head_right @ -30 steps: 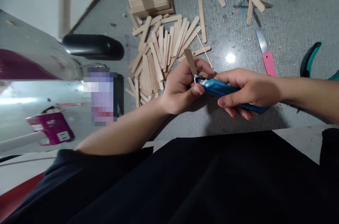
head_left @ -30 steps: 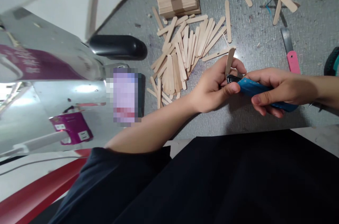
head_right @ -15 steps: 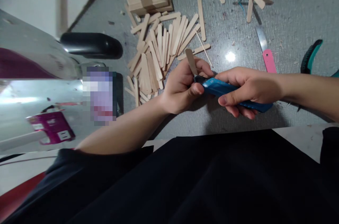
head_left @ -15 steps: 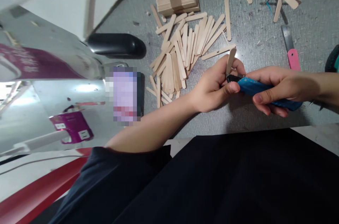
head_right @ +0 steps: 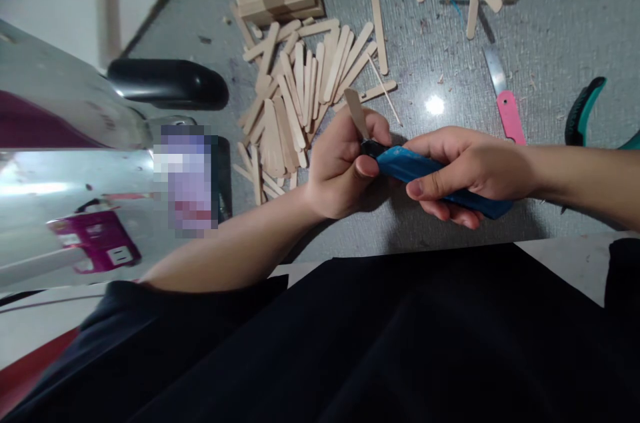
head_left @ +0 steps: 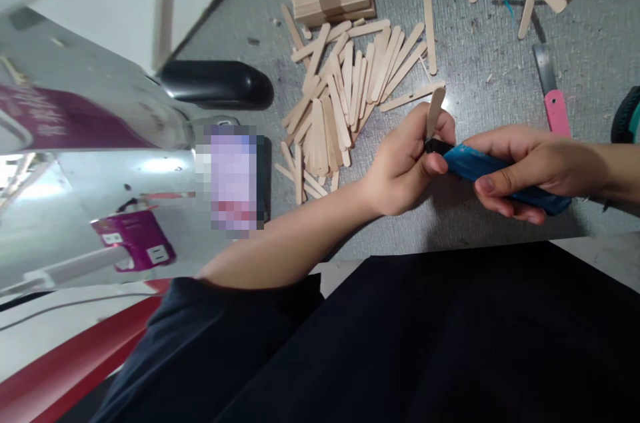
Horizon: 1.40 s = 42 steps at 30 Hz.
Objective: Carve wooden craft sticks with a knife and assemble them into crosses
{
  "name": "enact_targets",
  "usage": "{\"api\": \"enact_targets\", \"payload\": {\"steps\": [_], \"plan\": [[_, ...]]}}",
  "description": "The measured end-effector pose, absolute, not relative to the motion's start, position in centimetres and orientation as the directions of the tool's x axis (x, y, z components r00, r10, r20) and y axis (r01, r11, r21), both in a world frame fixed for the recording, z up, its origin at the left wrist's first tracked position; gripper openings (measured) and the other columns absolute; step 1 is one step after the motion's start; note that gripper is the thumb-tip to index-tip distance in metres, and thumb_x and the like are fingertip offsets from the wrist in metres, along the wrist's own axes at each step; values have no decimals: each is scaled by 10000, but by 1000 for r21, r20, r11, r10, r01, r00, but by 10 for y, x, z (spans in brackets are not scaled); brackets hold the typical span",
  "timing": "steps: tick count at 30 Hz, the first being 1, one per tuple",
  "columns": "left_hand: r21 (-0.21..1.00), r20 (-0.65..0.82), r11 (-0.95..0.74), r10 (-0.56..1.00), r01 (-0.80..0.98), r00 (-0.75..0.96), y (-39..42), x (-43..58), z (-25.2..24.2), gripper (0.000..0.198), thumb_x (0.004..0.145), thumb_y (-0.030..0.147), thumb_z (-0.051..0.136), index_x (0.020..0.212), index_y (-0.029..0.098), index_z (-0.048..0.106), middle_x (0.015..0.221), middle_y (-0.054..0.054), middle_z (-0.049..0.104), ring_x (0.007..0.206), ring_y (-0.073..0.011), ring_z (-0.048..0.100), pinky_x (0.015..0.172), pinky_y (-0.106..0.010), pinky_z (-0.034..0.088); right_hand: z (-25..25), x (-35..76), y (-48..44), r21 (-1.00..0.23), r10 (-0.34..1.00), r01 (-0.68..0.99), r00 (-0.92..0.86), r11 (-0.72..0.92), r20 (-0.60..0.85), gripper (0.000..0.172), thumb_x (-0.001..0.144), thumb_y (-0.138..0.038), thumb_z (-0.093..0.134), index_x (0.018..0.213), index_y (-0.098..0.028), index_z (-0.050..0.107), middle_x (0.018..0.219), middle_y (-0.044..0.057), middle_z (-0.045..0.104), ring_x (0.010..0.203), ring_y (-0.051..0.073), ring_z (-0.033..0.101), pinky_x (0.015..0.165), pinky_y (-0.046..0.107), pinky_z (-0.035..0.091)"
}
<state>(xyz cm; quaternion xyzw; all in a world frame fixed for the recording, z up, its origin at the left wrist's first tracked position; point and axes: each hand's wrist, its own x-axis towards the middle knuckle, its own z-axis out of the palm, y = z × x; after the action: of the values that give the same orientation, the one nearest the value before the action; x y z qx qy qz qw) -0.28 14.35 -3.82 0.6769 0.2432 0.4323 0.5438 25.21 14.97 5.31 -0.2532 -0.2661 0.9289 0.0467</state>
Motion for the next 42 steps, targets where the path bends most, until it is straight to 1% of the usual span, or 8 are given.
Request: {"api": "enact_targets", "payload": {"steps": [5, 10, 13, 16, 25, 29, 35, 42], "plan": [[947, 319, -251, 811, -202, 490, 137, 0, -39, 599, 1143, 883, 616, 1321, 315, 685, 799, 26, 697, 625, -160, 673, 563, -324, 526, 56, 250, 145, -502, 242, 18, -861, -865, -447, 218, 1120, -264, 870, 1217, -194, 688, 773, -66, 718, 492, 87, 639, 436, 179, 505], [940, 327, -224, 804, -257, 497, 135, 2, -39, 574, 1156, 849, 635, 1360, 314, 674, 806, 26, 707, 586, -136, 665, 527, -296, 496, 60, 249, 142, -495, 247, 15, -853, -869, -459, 249, 1119, -304, 900, 1148, -194, 679, 772, -63, 714, 496, 80, 642, 439, 173, 496], [930, 331, -194, 810, -311, 485, 132, 3, -36, 512, 1164, 799, 676, 1320, 311, 673, 806, 35, 693, 590, -127, 666, 516, -279, 471, 63, 249, 141, -506, 253, 21, -848, -862, -465, 263, 1120, -311, 907, 1136, -192, 673, 774, -66, 710, 500, 74, 645, 446, 167, 500], [934, 307, -170, 832, -314, 462, 129, 4, -35, 536, 1150, 818, 685, 1290, 300, 666, 805, 39, 689, 595, -123, 660, 516, -278, 464, 64, 248, 141, -513, 262, 18, -845, -858, -467, 245, 1129, -289, 895, 1152, -191, 671, 775, -70, 709, 499, 72, 649, 451, 166, 507], [938, 307, -169, 809, -302, 501, 132, 4, -35, 576, 1142, 853, 659, 1341, 312, 660, 830, 32, 682, 597, -137, 701, 506, -280, 516, 64, 248, 138, -503, 266, 8, -842, -864, -470, 233, 1132, -278, 876, 1117, -199, 658, 772, -69, 708, 496, 78, 654, 454, 173, 518], [918, 316, -137, 819, -372, 479, 130, 8, -32, 501, 1151, 789, 705, 1299, 313, 658, 826, 38, 654, 617, -136, 702, 508, -268, 503, 66, 247, 137, -492, 264, 5, -839, -870, -476, 234, 1134, -285, 876, 1141, -202, 657, 776, -70, 708, 492, 73, 644, 453, 171, 508], [939, 313, -185, 807, -290, 501, 134, 5, -39, 526, 1162, 804, 673, 1399, 335, 643, 886, 19, 684, 643, -146, 704, 550, -283, 527, 66, 247, 136, -497, 285, -17, -837, -868, -468, 200, 1144, -276, 858, 1193, -204, 678, 780, -71, 704, 487, 78, 645, 463, 179, 517], [940, 342, -280, 766, -197, 545, 152, -8, -58, 653, 1101, 865, 728, 1517, 378, 599, 960, 19, 666, 623, -125, 686, 583, -286, 552, 72, 248, 143, -513, 276, 34, -811, -858, -516, 222, 1117, -269, 876, 1107, -212, 661, 752, -67, 688, 478, 85, 632, 445, 182, 497]]}}
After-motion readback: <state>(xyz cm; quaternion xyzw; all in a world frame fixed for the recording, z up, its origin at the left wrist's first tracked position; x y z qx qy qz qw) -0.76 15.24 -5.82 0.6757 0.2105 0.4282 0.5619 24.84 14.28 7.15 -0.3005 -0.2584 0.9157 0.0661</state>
